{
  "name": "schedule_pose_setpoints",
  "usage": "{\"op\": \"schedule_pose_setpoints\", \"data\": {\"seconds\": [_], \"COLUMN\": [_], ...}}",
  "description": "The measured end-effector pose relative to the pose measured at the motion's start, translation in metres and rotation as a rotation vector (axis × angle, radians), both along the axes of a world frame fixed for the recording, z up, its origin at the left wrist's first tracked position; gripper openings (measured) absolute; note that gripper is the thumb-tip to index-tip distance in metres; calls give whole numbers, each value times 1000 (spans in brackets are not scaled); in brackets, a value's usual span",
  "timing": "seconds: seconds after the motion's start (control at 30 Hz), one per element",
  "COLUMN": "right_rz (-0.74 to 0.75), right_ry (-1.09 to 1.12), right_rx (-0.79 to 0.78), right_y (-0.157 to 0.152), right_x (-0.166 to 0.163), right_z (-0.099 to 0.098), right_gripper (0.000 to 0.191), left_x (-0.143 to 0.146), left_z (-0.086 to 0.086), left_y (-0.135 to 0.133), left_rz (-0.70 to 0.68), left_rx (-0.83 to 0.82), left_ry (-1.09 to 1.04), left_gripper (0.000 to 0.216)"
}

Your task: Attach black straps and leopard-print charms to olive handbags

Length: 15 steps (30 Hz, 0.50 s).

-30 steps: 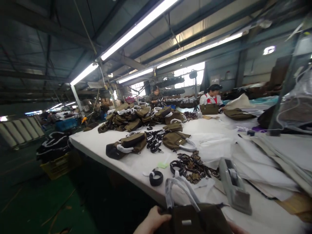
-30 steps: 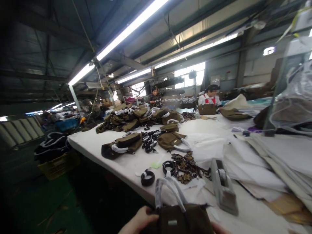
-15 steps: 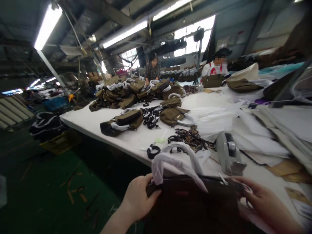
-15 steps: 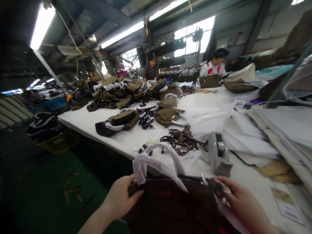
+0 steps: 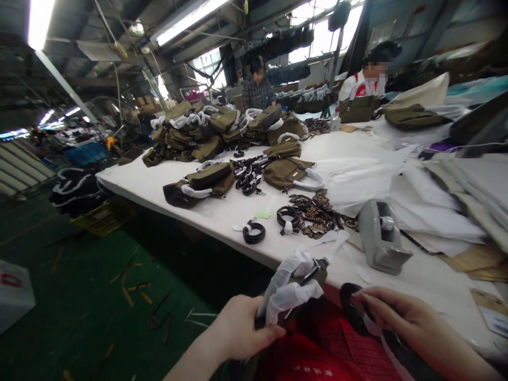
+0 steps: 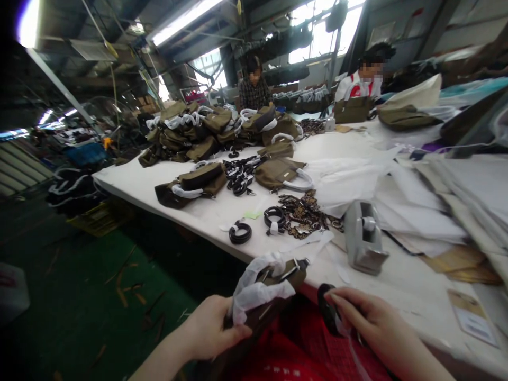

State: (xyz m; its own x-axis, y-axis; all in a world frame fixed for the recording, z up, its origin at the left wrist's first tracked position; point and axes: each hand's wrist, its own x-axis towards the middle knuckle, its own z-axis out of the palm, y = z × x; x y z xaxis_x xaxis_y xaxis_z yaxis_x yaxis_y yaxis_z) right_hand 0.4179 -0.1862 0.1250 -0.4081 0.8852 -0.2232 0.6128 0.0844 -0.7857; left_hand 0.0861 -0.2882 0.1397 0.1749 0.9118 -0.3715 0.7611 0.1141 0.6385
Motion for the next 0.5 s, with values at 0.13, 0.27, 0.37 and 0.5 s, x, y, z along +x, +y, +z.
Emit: {"op": "schedule_pose_setpoints", "data": {"seconds": [0.13,0.27,0.37,0.5], "right_rz": [47,113,145,255], "right_ry": [22,5,19,37], "right_rx": [1,-24,-87,-114], "right_y": [3,9,11,10], "right_x": [-20,-30,-36,-41], "right_z": [0,-1,-1,2], "right_gripper": [51,50,51,44], "left_x": [-16,-30,-32,-21], "left_z": [-17,-34,-44,-49], "left_y": [4,-5,-12,-14], "left_rz": [-14,24,8,86], "left_rx": [-148,-285,-384,-265], "left_ry": [-323,-532,-653,-654], "left_gripper": [49,65,64,44]}}
